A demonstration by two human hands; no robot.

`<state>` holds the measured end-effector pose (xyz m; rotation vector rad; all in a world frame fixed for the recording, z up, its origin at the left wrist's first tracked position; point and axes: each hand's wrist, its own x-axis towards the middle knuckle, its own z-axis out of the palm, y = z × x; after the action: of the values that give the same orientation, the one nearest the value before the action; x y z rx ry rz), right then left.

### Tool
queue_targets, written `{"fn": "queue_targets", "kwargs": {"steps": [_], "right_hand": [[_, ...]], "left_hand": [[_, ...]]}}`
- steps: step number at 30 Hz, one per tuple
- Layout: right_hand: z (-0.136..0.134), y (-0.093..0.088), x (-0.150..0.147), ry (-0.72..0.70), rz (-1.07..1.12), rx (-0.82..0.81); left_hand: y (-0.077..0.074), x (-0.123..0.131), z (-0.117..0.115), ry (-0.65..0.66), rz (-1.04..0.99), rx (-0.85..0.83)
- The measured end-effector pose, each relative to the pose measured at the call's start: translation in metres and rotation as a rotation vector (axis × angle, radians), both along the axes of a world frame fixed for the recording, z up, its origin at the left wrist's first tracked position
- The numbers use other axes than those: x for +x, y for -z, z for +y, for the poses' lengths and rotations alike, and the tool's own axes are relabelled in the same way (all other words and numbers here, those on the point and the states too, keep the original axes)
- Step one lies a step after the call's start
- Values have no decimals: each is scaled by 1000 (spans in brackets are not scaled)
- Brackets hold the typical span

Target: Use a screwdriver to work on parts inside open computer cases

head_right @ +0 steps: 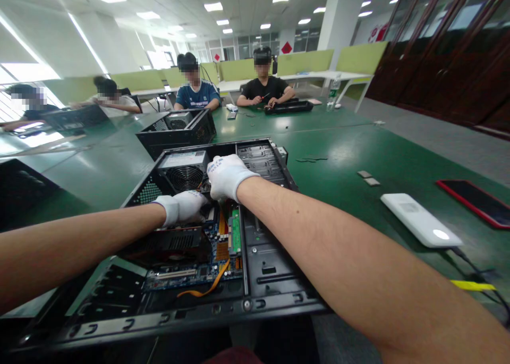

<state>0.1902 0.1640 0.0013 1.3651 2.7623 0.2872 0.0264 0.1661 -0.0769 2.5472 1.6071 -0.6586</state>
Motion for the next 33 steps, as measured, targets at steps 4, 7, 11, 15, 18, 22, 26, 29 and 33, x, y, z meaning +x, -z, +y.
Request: {"fn": "queue_targets", "kwargs": {"steps": [4,7,11,15,18,22,26,29,33], "right_hand": [[1,0,0,3,-10,7],[1,0,0,3,-7,10],[-1,-1,0,13,-9,4],[-1,0,1,16,-2,9],[1,2,1,3,0,18],[1,3,1,7,-5,23],[1,3,1,12,-10,27],[0,4,1,1,-18,34],[0,3,1,1,-17,33]], "left_hand": [[0,1,0,-12,12,14],[-1,2,-1,-8,11,19],[-1,4,0,-1,12,15],[-1,3,0,11,9,14],[-1,3,-1,19,5,14],[-2,4,-2,37,2,14],[-1,4,-1,57,-1,12],[1,3,-1,71,-13,5],[1,2,-2,79,-37,-1]]}}
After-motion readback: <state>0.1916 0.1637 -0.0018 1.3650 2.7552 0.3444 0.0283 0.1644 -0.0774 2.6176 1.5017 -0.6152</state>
